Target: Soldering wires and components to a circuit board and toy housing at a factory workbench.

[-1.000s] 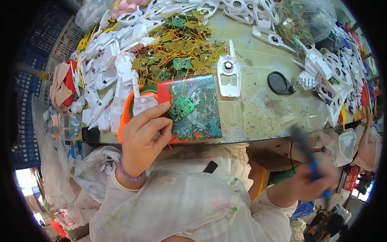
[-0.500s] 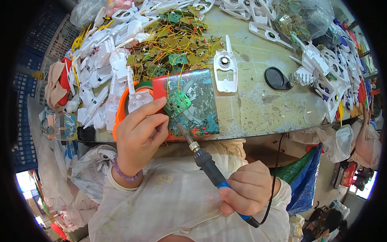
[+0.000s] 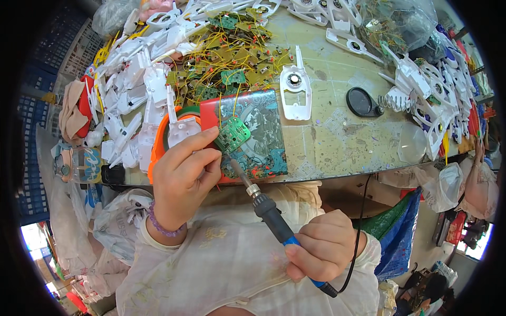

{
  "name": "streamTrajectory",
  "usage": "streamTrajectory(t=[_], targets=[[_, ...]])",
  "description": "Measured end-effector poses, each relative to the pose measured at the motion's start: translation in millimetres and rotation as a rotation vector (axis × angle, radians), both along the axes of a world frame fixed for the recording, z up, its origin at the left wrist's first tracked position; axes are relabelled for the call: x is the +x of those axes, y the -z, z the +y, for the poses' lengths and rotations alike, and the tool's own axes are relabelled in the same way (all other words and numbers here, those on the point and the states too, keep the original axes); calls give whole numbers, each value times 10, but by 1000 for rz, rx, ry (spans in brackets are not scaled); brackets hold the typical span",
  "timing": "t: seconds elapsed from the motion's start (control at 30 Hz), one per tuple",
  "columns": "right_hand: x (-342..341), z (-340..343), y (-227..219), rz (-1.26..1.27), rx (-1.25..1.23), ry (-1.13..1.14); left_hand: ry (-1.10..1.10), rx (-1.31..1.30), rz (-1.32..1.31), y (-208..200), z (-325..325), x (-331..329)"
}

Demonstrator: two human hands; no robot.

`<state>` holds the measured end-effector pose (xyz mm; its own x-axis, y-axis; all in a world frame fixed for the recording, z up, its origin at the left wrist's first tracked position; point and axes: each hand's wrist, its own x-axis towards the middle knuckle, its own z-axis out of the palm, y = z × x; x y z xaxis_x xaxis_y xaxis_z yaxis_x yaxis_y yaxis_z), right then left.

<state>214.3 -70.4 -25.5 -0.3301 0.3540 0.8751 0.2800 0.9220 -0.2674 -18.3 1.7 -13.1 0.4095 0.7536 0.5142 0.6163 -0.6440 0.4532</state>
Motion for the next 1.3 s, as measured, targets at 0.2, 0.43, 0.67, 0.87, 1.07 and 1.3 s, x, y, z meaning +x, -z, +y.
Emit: streamTrajectory(t=[0.2,0.43,0.67,0.87,1.07,1.3], targets=[[-10,0,25,12,8,23,2,13,9,1,0,-1],[-10,-7,32,-5,4,17,5,9,18,-9,-6,-5],[0,-36,55,-17,-6,38,11,-5,18,-18,-5,-1],[-18,-48,75,-5,-4,55,13,18,11,-12,-2,-1],[-6,-61,86,-9,45,49,-1,20,13,-8,-9,3],[1,-59,80,6,41,48,-5,13,23,-8,-19,4]])
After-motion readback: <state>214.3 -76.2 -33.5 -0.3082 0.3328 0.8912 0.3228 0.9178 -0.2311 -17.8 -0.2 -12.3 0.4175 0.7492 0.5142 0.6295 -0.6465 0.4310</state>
